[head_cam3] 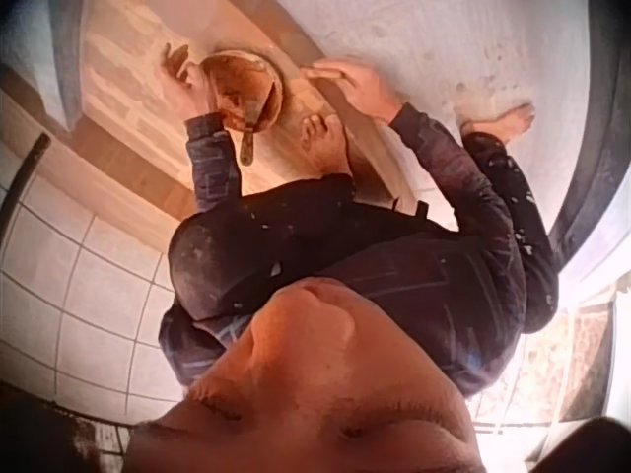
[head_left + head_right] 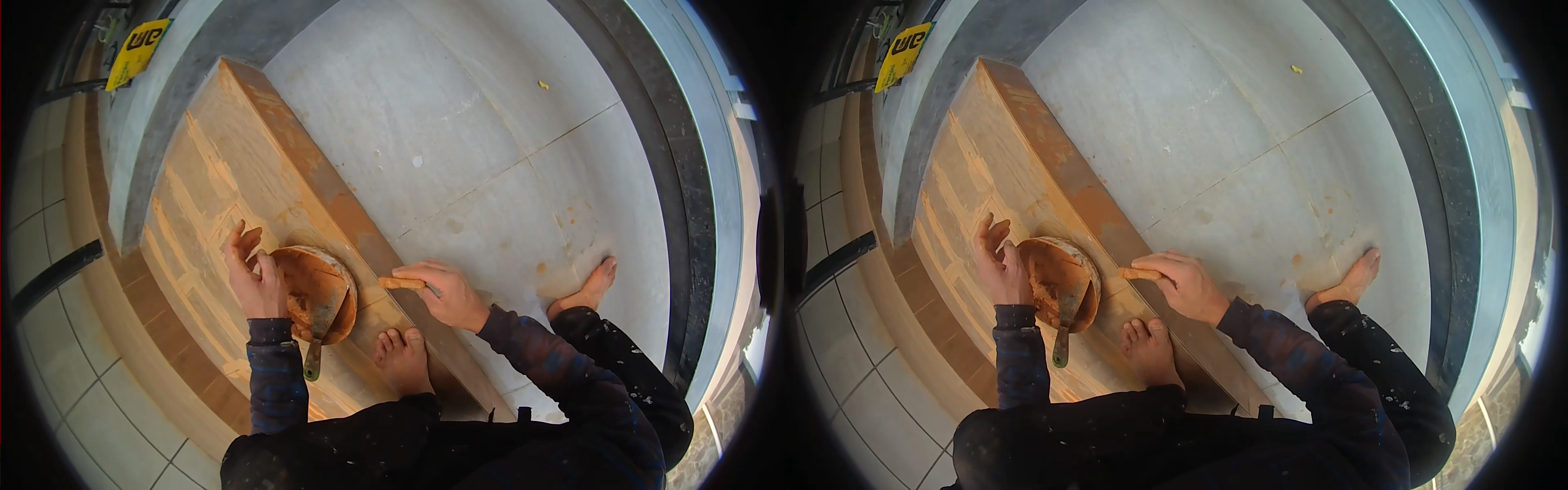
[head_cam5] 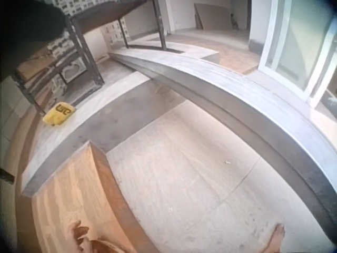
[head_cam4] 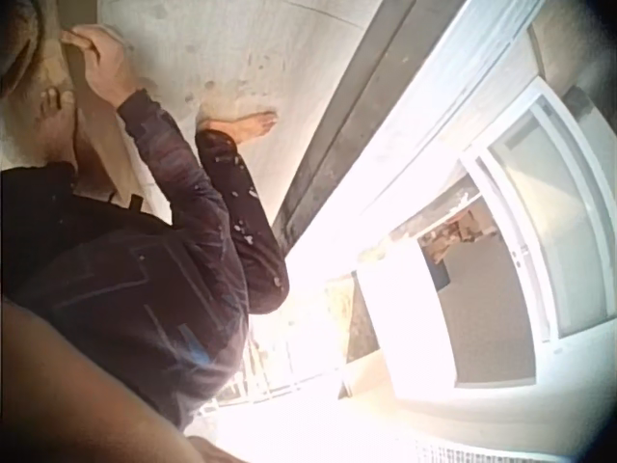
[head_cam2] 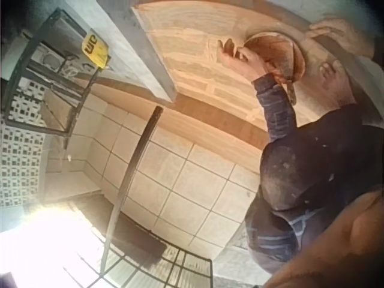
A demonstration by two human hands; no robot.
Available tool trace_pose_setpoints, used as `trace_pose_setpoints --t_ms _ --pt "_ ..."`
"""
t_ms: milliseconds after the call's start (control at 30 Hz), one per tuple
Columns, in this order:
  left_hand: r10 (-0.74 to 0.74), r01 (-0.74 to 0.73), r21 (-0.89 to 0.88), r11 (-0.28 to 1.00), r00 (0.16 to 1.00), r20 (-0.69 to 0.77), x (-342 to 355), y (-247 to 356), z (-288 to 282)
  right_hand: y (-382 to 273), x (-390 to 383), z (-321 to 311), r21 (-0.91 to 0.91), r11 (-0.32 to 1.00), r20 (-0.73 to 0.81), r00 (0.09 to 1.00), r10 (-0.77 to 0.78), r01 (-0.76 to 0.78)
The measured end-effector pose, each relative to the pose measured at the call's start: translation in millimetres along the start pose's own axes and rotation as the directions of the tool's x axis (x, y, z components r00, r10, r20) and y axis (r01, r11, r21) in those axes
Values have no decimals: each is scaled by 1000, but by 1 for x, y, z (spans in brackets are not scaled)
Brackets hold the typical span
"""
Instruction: The person applies an orange filler paste to the gaps and surfaces of floor tiles using a spatula and a small applicator piece while kneeling on the floor.
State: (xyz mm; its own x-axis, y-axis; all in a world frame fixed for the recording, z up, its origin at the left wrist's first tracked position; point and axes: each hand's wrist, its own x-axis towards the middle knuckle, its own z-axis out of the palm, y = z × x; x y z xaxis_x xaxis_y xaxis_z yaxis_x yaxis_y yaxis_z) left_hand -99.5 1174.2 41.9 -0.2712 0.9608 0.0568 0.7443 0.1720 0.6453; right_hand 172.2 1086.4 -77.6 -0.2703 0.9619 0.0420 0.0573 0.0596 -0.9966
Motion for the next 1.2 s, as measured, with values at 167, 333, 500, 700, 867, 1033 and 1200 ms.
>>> trace_pose_setpoints --t_ms 167,333,500,700,867,1033,1200 --pt "30 -30 2 1000 1000 11 -3 7 3 28 92 14 164 938 -144 934 328 -304" --pt "40 -41 25 999 998 41 -2 -1 -1 82 149 37 -170 972 -285 952 112 -165" --pt "14 -15 37 999 1000 19 -5 -16 -11 44 145 39 -68 951 -85 952 294 -300" --pt "-38 37 12 999 998 55 -3 -11 -2 17 104 16 237 911 101 941 322 -337" --pt "-26 26 0 1000 998 63 0 -12 2 63 132 32 176 957 -153 954 257 -230" --pt "-29 28 20 999 999 40 0 -23 -9 21 67 33 195 951 -61 965 256 -240" --pt "14 -16 29 999 998 63 4 -17 -3 63 51 37 212 940 -136 944 299 -267"
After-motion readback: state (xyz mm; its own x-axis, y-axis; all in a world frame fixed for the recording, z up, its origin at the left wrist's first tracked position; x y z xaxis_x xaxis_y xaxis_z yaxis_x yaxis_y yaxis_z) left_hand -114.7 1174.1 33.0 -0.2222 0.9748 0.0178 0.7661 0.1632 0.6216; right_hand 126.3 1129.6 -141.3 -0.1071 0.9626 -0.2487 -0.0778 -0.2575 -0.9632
